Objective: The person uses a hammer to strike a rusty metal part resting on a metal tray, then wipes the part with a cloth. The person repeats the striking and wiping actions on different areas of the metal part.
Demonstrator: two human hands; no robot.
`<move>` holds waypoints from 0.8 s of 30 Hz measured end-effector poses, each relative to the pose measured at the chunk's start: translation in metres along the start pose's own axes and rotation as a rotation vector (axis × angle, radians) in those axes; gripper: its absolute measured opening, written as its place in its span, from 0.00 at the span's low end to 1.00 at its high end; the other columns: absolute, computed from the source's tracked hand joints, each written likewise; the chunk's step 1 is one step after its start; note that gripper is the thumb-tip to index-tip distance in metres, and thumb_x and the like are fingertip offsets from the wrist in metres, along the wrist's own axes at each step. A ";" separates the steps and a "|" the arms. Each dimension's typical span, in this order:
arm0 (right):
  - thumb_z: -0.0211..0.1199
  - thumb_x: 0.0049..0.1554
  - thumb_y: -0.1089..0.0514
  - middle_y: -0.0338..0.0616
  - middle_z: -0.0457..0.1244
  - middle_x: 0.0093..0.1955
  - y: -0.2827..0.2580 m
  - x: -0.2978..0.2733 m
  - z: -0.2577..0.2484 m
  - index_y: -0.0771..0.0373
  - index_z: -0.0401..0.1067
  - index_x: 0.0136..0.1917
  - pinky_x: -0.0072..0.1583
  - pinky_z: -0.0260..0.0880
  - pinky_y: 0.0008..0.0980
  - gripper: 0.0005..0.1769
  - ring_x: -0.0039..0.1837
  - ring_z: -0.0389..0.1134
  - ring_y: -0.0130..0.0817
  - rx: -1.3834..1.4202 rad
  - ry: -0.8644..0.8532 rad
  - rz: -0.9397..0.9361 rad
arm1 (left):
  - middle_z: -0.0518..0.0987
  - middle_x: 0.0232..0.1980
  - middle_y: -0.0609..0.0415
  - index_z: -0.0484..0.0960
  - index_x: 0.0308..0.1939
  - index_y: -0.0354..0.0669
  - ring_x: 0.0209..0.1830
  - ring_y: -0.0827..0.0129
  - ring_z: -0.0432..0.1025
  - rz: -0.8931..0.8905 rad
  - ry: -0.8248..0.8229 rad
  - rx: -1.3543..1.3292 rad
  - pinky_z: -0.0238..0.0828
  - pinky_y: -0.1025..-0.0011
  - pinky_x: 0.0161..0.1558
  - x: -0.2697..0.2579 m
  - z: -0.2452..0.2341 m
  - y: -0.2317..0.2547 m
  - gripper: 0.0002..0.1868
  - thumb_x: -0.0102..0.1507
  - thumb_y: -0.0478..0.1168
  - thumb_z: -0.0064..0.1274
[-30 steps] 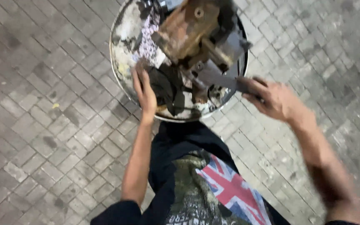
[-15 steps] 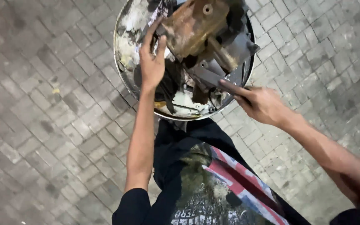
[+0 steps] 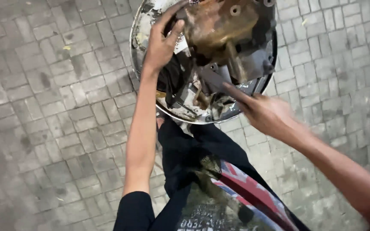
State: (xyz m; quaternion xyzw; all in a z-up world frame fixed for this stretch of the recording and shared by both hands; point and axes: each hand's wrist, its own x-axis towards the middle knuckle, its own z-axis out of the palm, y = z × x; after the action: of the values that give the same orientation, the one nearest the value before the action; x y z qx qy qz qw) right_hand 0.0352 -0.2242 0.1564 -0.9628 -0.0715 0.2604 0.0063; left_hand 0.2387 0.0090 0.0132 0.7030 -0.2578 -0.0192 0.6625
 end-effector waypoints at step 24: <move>0.57 0.63 0.62 0.30 0.48 0.24 0.006 -0.053 0.074 0.51 0.43 0.85 0.25 0.55 0.18 0.42 0.25 0.46 0.18 2.602 0.285 -0.804 | 0.65 0.79 0.53 0.64 0.76 0.61 0.82 0.52 0.56 0.026 0.057 0.001 0.49 0.39 0.79 -0.005 0.007 -0.016 0.26 0.76 0.61 0.40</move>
State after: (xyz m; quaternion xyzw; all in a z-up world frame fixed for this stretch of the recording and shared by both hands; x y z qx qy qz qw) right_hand -0.0465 -0.2390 0.1185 -0.1930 -0.0483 0.0187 0.9798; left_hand 0.2375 0.0037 -0.0045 0.7001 -0.2480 0.0094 0.6695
